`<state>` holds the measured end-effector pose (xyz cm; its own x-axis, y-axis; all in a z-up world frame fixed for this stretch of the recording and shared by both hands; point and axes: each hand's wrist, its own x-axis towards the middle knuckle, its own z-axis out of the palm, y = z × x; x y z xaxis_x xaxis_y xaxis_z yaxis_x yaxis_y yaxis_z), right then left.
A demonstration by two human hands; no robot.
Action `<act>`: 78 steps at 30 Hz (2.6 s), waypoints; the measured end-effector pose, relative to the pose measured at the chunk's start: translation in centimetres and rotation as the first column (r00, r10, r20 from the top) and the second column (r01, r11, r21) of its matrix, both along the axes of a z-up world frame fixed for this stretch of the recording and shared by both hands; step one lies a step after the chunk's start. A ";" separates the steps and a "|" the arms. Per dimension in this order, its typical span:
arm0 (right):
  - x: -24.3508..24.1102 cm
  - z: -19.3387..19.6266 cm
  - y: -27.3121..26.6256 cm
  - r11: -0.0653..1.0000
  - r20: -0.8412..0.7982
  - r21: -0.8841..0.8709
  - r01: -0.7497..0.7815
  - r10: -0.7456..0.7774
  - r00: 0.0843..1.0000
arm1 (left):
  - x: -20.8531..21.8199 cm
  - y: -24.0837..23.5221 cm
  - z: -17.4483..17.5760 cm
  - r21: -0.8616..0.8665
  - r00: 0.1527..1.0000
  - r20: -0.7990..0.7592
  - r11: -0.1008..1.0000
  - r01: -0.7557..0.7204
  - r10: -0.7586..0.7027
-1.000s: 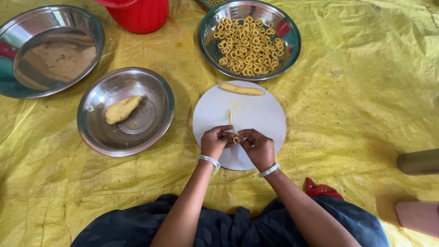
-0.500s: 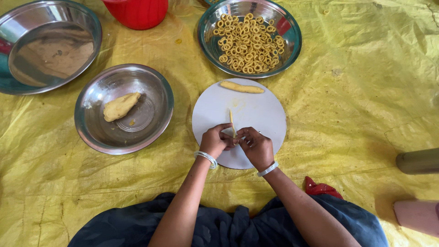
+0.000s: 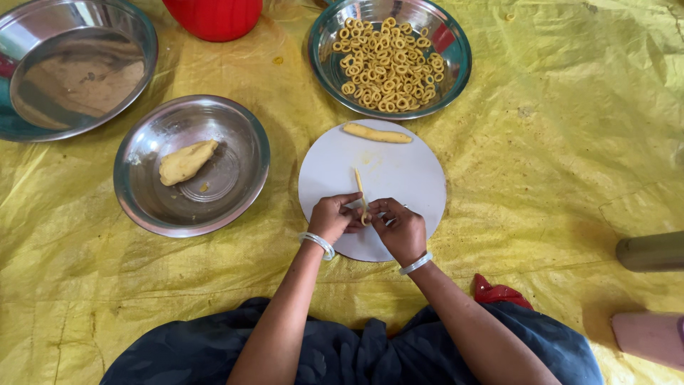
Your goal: The person rolls small pieces of dough into thin ropes on a white board, then joins the ends to form rings. The finished rings are placed into a metal bowl. The process is repeated continuously with new dough pieces.
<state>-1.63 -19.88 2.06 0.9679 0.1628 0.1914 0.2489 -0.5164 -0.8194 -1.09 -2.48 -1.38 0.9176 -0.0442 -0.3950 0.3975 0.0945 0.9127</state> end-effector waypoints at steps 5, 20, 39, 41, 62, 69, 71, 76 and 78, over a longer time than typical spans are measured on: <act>-0.2 0.1 0.2 0.999 0.043 -0.034 0.010 -0.008 0.999 | -0.1 0.0 0.1 0.030 1.000 -0.004 0.999 -0.014 0.014; 1.3 0.0 -1.4 0.976 0.067 -0.030 -0.216 0.217 0.974 | -0.1 0.9 0.0 -0.196 0.986 -0.154 0.980 0.037 -0.068; 3.5 -5.1 -2.7 0.943 -0.276 0.326 -0.071 0.167 0.947 | 0.4 3.6 -1.6 -0.101 0.959 -0.193 0.977 0.190 -0.206; 4.1 -5.9 -3.1 0.941 -0.291 0.330 -0.072 0.174 0.941 | 0.3 3.7 -0.6 0.037 0.938 -0.217 0.958 0.285 -0.271; 3.6 -5.1 -1.6 0.846 -0.239 0.533 0.020 0.128 0.963 | 1.0 -0.9 1.5 0.062 0.963 -0.267 0.997 0.055 -0.036; 3.1 -4.8 -2.0 0.810 -0.338 0.577 0.109 0.115 0.934 | -0.4 -4.7 -5.5 -0.509 0.907 -0.283 0.752 -0.418 0.313; 3.1 -4.7 -1.9 0.802 -0.360 0.585 0.123 0.121 0.925 | 0.1 -4.4 -5.0 -0.535 0.889 -0.260 0.710 -0.458 0.377; 2.8 -4.5 -1.6 0.847 -0.338 0.522 0.104 0.093 0.937 | 0.1 -3.3 -2.4 -0.459 0.897 -0.154 0.774 -0.436 0.414; 2.6 -4.1 -1.5 0.900 -0.287 0.425 0.096 0.033 0.957 | 0.0 -3.2 -1.5 -0.338 0.893 -0.146 0.827 -0.450 0.426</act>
